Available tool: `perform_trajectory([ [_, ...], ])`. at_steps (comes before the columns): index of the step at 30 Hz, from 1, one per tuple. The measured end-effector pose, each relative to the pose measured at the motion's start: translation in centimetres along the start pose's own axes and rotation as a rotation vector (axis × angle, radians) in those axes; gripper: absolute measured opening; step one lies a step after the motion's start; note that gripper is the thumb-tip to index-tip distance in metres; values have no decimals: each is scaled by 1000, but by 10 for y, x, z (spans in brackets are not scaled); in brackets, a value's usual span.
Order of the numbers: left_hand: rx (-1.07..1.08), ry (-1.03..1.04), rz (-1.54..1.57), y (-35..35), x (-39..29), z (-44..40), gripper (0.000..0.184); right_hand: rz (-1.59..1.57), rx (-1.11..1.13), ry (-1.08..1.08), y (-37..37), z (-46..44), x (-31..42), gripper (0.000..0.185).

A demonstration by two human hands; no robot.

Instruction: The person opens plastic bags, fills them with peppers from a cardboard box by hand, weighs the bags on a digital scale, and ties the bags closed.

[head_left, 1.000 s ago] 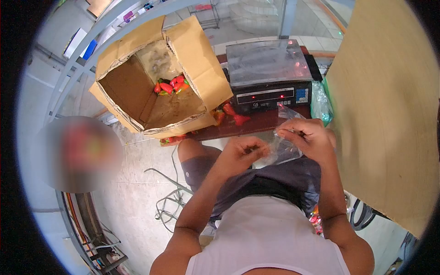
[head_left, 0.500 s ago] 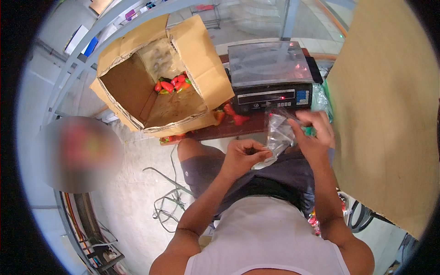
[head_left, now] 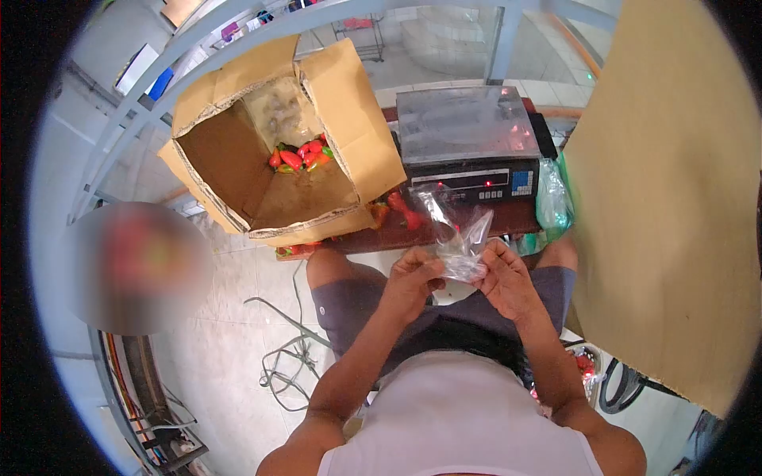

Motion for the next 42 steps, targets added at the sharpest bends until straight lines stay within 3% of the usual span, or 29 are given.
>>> perform_trajectory([
  [2,-88,21,72,-5,-8,-1,13,-121,-3,-27,-14,-9,-6,13],
  [5,-84,53,164,-11,-21,1,10,462,-40,-122,-16,-4,11,26],
  [7,28,73,119,-13,-26,1,11,592,-62,-169,-17,-5,16,34],
  [10,-117,346,-726,31,-21,11,12,565,-101,-218,-13,-3,21,41],
  [13,21,100,-692,19,4,-5,16,515,-46,-250,1,-3,22,41],
  [14,-44,175,-609,14,5,-10,10,512,-25,-259,3,-3,23,41],
  [17,-149,347,-577,4,-7,-15,8,1087,-85,-266,-13,-1,29,35],
  [20,-254,502,-776,0,-9,-10,6,1243,-232,-485,-29,-9,24,29],
  [21,-309,560,-824,1,-9,-9,9,1146,-295,-471,-36,-14,20,27],
  [24,-121,231,89,14,1,-7,18,924,-450,-449,-62,-32,4,25],
  [27,9,119,-123,14,6,-3,25,745,-472,-419,-73,-45,-7,31],
  [29,-120,308,-695,-3,1,-12,25,487,-432,-301,-54,-35,-5,36],
  [31,-265,449,-1121,-22,-1,-23,25,232,-204,-66,-35,-23,-12,37],
  [32,-352,329,-918,-51,15,-41,28,100,-92,43,-29,-20,-17,39],
  [35,-255,43,159,-37,14,-39,30,97,58,205,-38,-12,-27,38],
  [36,-247,-72,197,-11,5,-28,31,684,-96,200,-54,-17,-28,35],
  [39,-47,-170,-235,11,20,-4,32,1372,-331,-472,-103,-33,-28,33],
  [40,-24,-57,-568,2,33,-5,30,1214,-425,-353,-73,-27,-8,37],
  [42,-155,118,-968,-18,43,-13,24,874,-290,-170,-72,-28,-21,41],
])
Point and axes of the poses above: each hand's wrist, its own z-axis away from the middle knuckle, its own y-axis out of the palm, x = y × z, the point moved 3 cm from there along -z, towards the middle knuckle
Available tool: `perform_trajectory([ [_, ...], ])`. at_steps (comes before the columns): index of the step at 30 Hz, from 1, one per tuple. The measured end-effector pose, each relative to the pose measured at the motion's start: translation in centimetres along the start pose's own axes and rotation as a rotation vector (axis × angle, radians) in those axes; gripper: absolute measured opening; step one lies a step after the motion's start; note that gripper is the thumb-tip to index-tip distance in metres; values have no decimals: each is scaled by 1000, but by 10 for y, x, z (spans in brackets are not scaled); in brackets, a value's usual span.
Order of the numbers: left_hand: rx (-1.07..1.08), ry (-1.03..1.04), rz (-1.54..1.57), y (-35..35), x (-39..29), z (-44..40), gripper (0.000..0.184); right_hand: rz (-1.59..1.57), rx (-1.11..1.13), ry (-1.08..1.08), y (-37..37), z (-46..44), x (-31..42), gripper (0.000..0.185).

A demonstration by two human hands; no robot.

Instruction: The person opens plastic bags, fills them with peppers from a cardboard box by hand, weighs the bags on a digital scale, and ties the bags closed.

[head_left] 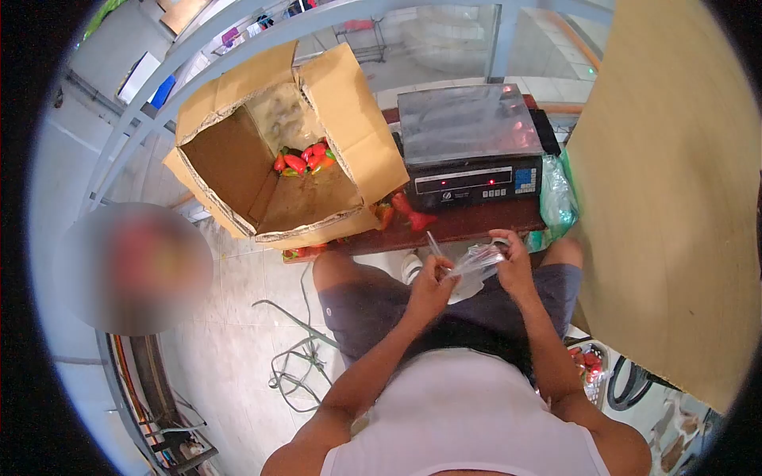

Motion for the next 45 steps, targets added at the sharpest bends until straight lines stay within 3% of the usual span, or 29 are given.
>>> perform_trajectory([
  [1,-85,66,-201,0,11,-6,21,-167,84,78,6,3,-3,42],
  [2,-180,161,-137,4,44,-20,15,-477,218,244,14,13,5,47],
  [5,-152,-322,826,0,50,-29,17,-999,290,400,17,21,22,45],
  [6,-134,-382,1027,-2,28,-20,20,-907,436,377,9,20,4,46],
  [8,34,-242,807,5,14,-7,19,56,316,181,0,8,-19,45],
  [9,160,-303,943,9,3,1,21,534,240,76,-3,2,-25,45],
  [10,283,-379,1062,13,-8,10,23,441,129,10,-6,-2,-30,43],
  [12,303,-69,656,9,-6,11,27,255,-84,-126,-14,-8,-34,39],
  [13,307,78,446,7,-4,12,30,31,-15,9,-8,-4,-18,38],
  [15,99,205,-141,-5,5,-1,29,-421,116,277,5,9,11,36],
  [16,-8,265,-433,-9,7,-6,29,-585,237,303,10,13,4,33],
  [19,-120,320,-635,-6,-5,-8,26,-914,308,301,21,15,7,33],
  [22,28,212,-897,7,-20,-3,36,624,314,-227,10,9,18,34],
  [25,148,462,-923,14,-24,1,36,1079,30,-358,3,12,11,37],
  [28,277,228,-1114,17,-21,-3,28,1013,5,-494,9,16,23,37],
  [31,242,336,-1033,24,-15,0,18,973,-35,-416,19,13,36,36],
  [34,421,237,-1102,22,-17,-1,17,1057,59,-392,11,2,27,35],
  [37,483,197,-1112,20,-24,-4,16,1203,-124,-642,8,5,41,30],
  [40,251,392,-1008,24,-28,2,20,836,-94,-440,6,2,34,24],
  [43,266,351,-1073,25,-27,0,15,936,-57,-378,4,-1,22,22],
  [45,371,243,-1131,19,-23,-5,15,1097,4,-502,3,4,24,22],
])
Point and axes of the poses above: each hand's wrist, its own z-axis away from the middle knuckle, its own y-axis out of the palm, x = y × z, the point moved 3 cm from there along -z, towards the middle knuckle
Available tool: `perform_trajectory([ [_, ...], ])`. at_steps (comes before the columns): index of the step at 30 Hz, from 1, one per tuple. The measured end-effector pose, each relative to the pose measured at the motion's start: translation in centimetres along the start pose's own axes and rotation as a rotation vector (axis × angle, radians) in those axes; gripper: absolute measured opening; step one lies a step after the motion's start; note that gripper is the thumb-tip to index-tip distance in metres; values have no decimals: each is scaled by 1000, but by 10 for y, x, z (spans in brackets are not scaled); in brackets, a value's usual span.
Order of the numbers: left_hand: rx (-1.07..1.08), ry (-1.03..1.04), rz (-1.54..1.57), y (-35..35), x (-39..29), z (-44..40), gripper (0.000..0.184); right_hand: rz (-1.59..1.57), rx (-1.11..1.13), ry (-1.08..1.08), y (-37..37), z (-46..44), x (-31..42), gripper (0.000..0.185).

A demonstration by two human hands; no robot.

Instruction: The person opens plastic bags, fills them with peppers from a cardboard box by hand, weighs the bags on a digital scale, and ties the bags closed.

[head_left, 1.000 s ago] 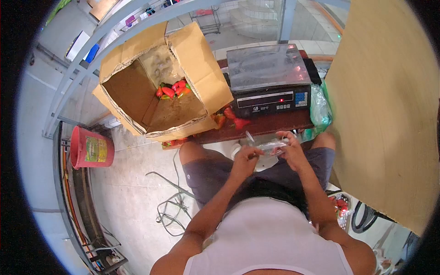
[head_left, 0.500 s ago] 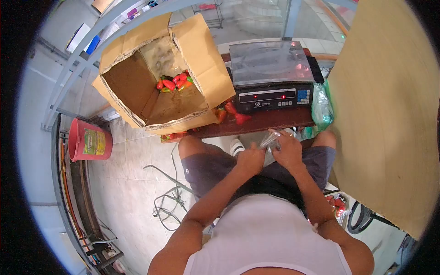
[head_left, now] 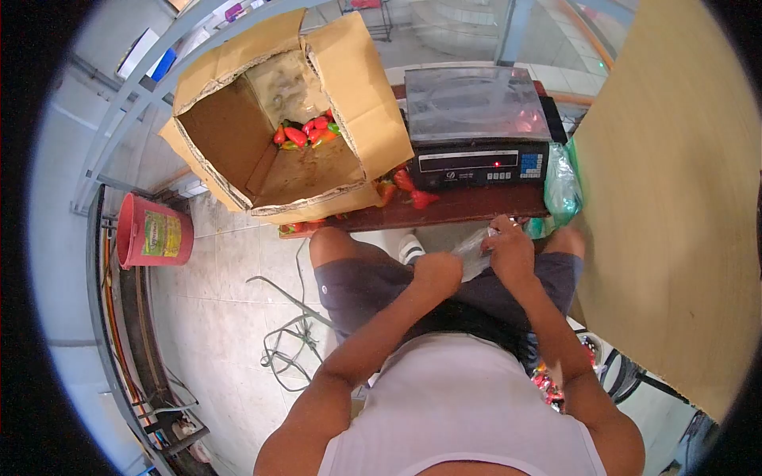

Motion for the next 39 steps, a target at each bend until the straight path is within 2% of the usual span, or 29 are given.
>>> perform_trajectory([
  [1,71,-18,-13,2,2,-1,15,77,12,-72,-2,1,2,22],
  [4,-113,1,-30,11,-2,-2,14,245,123,-87,9,5,-1,20],
  [7,-155,27,-22,22,-5,-4,18,109,240,170,34,-4,-17,22],
  [10,158,-19,-31,13,6,-5,22,130,163,140,19,-2,-6,23],
  [13,165,-29,-19,-19,22,0,32,87,244,94,9,6,-6,27],
  [16,69,187,389,-38,49,9,35,-233,142,-8,-18,6,-11,28],
  [18,18,384,1032,-78,85,24,40,-316,44,-32,-39,5,-27,30],
  [20,-179,183,1275,-122,148,32,41,-210,-24,164,-46,19,-60,30],
  [21,-403,155,1352,-132,193,28,33,-243,-56,244,-58,21,-65,28],
  [22,-571,4,1229,-146,244,22,29,-276,-89,324,-67,23,-69,27],
  [23,-765,-53,1040,-142,305,4,30,-254,-125,347,-64,28,-80,27],
  [24,-833,-170,1104,-133,366,-14,29,-232,-163,371,-59,34,-93,27],
  [25,-898,-314,864,-130,410,-25,35,-208,-203,397,-51,41,-106,27],
  [27,-752,-285,510,-109,503,-60,42,-195,-279,370,-36,57,-124,26],
  [28,-675,-270,337,-102,526,-74,45,-187,-314,355,-31,60,-130,25],
  [30,-732,-428,197,-99,543,-90,54,-221,-320,401,-27,62,-136,25],
  [33,-686,-663,-96,-79,581,-127,65,-256,-378,390,-23,56,-141,23],
  [35,-649,-731,-79,-79,588,-134,69,-252,-389,363,-23,48,-141,23],
  [36,-651,-719,50,-101,571,-124,70,-238,-373,356,-24,47,-140,24],
  [39,-593,-580,364,-154,526,-107,75,-221,-357,341,-23,43,-141,24],
])
Point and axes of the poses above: each hand's wrist, its own z-axis away from the middle knuckle, its own y-axis out of the palm, x = y × z, the point moved 3 cm from there along -z, towards the middle knuckle
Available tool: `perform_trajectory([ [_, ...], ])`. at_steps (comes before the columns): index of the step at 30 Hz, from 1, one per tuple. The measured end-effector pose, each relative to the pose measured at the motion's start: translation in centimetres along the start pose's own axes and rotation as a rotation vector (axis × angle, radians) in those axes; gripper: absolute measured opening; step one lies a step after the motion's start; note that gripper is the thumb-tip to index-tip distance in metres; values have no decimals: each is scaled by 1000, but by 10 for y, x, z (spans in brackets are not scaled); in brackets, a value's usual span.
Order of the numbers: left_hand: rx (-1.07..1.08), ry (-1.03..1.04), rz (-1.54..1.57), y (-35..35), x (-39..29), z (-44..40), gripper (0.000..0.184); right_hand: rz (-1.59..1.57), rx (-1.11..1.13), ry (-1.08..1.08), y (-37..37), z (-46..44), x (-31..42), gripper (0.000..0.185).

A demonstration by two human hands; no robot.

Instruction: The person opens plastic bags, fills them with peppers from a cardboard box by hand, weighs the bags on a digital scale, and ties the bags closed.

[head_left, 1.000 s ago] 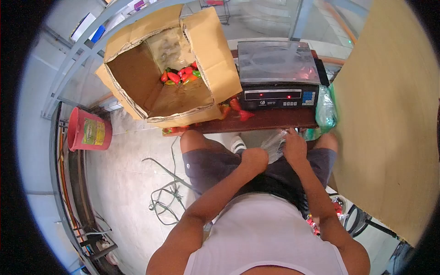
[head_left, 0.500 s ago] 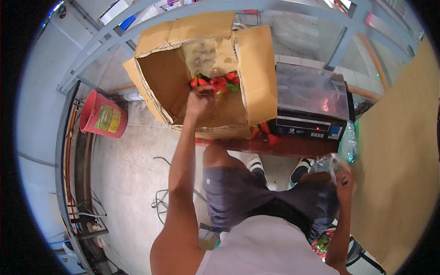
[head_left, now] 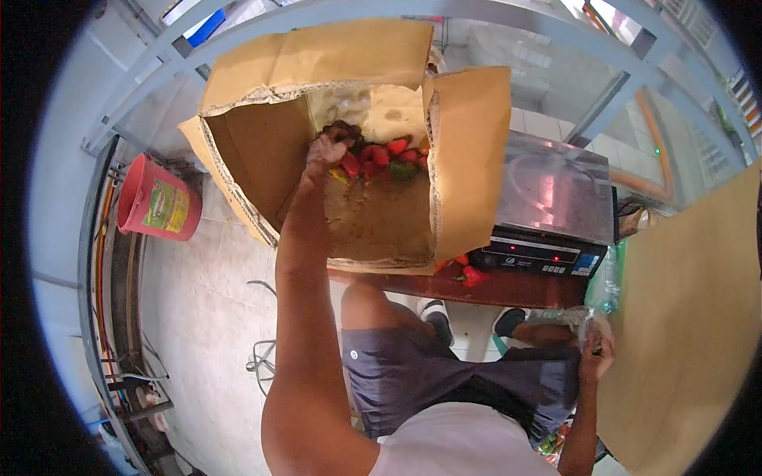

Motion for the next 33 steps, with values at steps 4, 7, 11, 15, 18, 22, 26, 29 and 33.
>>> perform_trajectory([
  [4,219,14,-6,21,-3,-11,99,73,41,146,2,7,-21,25],
  [7,320,130,-61,20,-35,1,100,160,13,14,-2,2,1,25],
  [11,447,117,-146,12,-85,34,78,133,43,62,0,0,-5,22],
  [15,752,-16,-142,33,-118,49,50,103,4,-14,-4,-2,2,22],
  [18,667,-167,-74,33,-107,53,42,130,-4,-34,-7,-3,0,22],
  [22,531,-168,-119,29,-116,73,49,121,-120,-150,-6,-5,10,19],
  [26,512,-45,-143,24,-132,100,56,-28,-75,-31,-9,1,12,19],
  [29,406,147,-177,20,-153,130,62,-15,-48,64,-8,8,-2,19],
  [33,624,-67,-67,12,-163,142,73,20,-93,45,-15,3,6,17],
])
Point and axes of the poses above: each hand's wrist, its own z-axis away from the middle knuckle, its own y-axis out of the palm, x = y × z, the point moved 3 cm from there along -z, towards the middle knuckle
